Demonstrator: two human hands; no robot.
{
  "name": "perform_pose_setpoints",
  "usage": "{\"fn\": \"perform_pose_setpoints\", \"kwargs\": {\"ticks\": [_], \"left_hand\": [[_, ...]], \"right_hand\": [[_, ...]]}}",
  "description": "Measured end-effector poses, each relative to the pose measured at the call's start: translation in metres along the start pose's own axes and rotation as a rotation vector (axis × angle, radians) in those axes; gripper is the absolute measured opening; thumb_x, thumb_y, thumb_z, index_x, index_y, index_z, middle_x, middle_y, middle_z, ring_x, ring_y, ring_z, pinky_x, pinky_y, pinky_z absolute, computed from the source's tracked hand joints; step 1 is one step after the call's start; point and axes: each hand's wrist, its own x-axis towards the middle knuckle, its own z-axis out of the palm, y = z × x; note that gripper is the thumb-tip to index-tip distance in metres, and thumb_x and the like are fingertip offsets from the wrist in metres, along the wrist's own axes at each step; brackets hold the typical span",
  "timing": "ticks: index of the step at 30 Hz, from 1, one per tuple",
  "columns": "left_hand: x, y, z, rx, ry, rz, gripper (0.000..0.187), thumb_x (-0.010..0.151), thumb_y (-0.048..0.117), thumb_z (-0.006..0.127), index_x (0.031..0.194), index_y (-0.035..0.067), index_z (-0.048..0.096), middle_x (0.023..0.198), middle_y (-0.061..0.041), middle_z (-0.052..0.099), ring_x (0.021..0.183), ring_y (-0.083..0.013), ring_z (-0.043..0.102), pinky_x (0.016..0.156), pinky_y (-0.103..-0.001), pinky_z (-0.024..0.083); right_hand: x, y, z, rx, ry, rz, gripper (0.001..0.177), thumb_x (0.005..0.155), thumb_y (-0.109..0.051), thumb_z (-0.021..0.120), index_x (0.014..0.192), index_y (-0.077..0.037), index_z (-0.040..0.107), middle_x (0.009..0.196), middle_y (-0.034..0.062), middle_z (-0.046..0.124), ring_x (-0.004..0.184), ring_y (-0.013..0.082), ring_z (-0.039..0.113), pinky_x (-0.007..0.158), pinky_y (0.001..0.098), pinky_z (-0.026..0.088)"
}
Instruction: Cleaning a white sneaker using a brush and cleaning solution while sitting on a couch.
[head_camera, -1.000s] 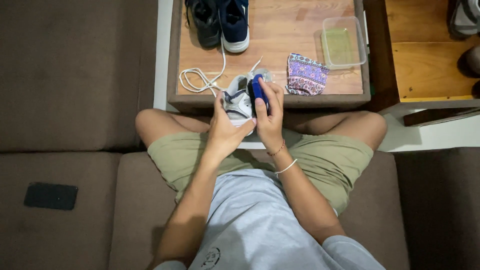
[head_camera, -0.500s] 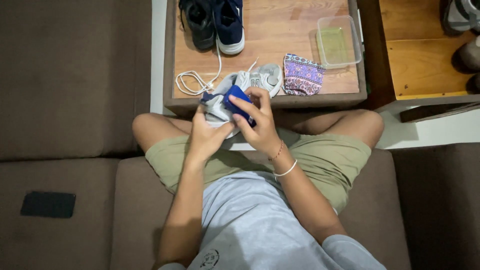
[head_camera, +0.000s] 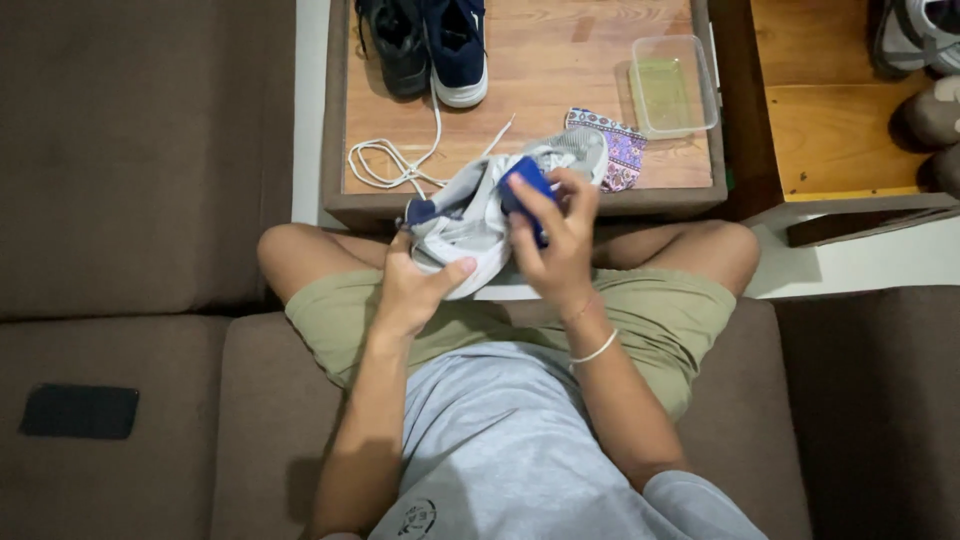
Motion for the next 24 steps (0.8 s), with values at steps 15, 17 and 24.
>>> {"fn": "perform_pose_setpoints", "kwargs": {"ticks": [15, 17, 24], "left_hand": [[0.006, 0.074, -0.02, 0.068, -0.151, 0.445, 0.07, 0.083, 0.024, 0.076, 0.14, -0.005, 0.05, 0.144, -0.02, 0.056, 0.138, -0.0306, 0.055, 0.121, -0.04, 0.045], [0.012, 0.083, -0.019, 0.158, -0.155, 0.56, 0.068, 0.084, 0.023, 0.075, 0.141, -0.007, 0.05, 0.144, -0.023, 0.057, 0.134, -0.0336, 0.057, 0.118, -0.042, 0.048], [0.03, 0.092, -0.022, 0.412, -0.13, 0.86, 0.063, 0.085, 0.027, 0.073, 0.133, -0.009, 0.056, 0.138, -0.03, 0.06, 0.125, -0.0425, 0.065, 0.107, -0.05, 0.054]], "right_hand": [[0.038, 0.061, -0.02, -0.145, 0.146, 0.081, 0.035, 0.108, -0.01, 0.053, 0.143, -0.013, 0.055, 0.123, 0.0148, 0.039, 0.12, 0.0325, 0.046, 0.11, 0.0496, 0.043], [0.05, 0.063, -0.024, -0.111, 0.123, 0.086, 0.033, 0.111, -0.016, 0.05, 0.143, -0.011, 0.054, 0.124, 0.0144, 0.039, 0.121, 0.0317, 0.045, 0.111, 0.0496, 0.042], [0.057, 0.066, -0.035, -0.202, -0.1, -0.068, 0.041, 0.104, -0.009, 0.062, 0.143, -0.022, 0.057, 0.13, 0.0195, 0.043, 0.118, 0.0378, 0.046, 0.1, 0.0486, 0.043]]}}
